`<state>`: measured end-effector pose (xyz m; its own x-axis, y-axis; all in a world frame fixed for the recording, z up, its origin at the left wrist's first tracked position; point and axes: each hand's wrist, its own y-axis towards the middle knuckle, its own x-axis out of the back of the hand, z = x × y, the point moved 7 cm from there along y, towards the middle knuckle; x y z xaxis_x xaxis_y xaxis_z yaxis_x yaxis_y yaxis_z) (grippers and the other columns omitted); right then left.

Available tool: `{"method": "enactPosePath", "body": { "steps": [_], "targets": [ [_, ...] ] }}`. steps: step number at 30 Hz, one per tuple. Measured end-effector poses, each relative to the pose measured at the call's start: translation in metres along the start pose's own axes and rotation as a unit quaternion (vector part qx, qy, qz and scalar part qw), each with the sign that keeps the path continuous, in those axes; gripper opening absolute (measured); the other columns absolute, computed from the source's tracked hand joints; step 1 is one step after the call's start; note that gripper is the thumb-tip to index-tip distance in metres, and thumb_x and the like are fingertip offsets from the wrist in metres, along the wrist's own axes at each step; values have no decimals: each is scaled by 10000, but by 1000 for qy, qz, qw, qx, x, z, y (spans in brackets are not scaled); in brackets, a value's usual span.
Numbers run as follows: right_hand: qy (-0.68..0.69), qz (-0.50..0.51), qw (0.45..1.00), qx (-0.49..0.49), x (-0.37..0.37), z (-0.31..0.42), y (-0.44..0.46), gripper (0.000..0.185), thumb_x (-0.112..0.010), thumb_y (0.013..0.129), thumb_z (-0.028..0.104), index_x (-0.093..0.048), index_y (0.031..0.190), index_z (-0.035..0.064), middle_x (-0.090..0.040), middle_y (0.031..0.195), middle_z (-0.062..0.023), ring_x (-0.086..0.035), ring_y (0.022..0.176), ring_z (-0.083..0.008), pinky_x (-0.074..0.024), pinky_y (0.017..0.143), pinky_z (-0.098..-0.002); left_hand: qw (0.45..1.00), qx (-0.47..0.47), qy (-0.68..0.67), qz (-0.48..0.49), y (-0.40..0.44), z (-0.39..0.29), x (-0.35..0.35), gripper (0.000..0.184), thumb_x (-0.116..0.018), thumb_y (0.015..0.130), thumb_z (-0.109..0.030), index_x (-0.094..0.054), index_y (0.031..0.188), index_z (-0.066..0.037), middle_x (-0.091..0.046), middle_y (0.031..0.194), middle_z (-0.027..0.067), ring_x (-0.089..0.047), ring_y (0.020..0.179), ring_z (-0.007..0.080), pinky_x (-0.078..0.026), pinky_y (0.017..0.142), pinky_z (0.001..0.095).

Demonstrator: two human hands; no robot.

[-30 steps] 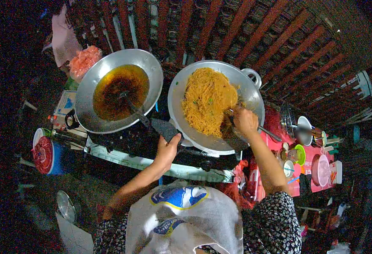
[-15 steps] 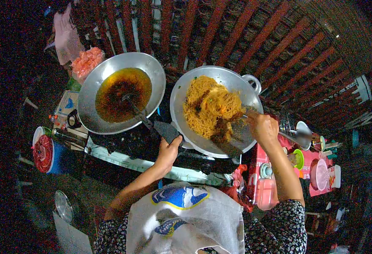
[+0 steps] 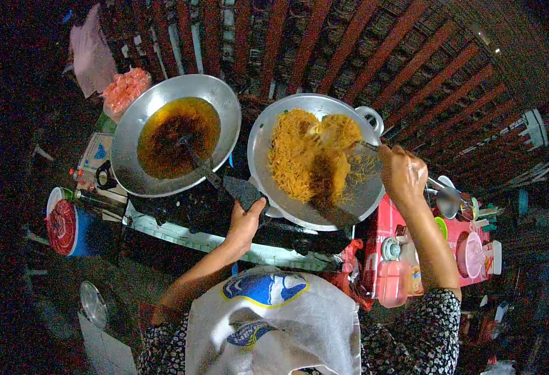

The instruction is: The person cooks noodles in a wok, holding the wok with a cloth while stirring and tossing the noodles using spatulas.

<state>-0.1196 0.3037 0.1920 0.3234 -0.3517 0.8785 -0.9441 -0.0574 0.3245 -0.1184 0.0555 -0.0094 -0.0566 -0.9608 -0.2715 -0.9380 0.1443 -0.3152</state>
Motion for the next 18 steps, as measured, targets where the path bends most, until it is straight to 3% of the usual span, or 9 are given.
{"method": "enactPosePath", "body": {
  "steps": [4, 9, 18],
  "targets": [
    [-30, 1, 998, 54, -3, 0, 4, 198, -511, 693, 111, -603, 867, 133, -585, 753, -96, -598, 670, -268, -480, 543, -380, 1000, 19, -4, -13, -2, -1, 1, 377, -551, 803, -147, -416, 1136, -33, -508, 1054, 63, -474, 974, 175, -345, 866, 295],
    [-63, -67, 984, 152, 11, 8, 7, 187, -526, 668, 115, -606, 836, 132, -588, 791, -84, -600, 683, -235, -471, 536, -344, 1000, 18, -6, -11, -1, 0, 1, 375, -551, 797, -126, -415, 1128, -16, -506, 1055, 81, -477, 983, 181, -347, 867, 292],
    [-95, 86, 990, 50, -50, -64, 37, 124, -485, 739, 169, -604, 739, 136, -598, 634, -113, -602, 592, -288, -472, 509, -387, 999, 7, 8, -36, -4, 1, 4, 363, -557, 791, -138, -430, 1107, -14, -515, 1028, 57, -478, 964, 159, -359, 849, 285]
  ]
}}
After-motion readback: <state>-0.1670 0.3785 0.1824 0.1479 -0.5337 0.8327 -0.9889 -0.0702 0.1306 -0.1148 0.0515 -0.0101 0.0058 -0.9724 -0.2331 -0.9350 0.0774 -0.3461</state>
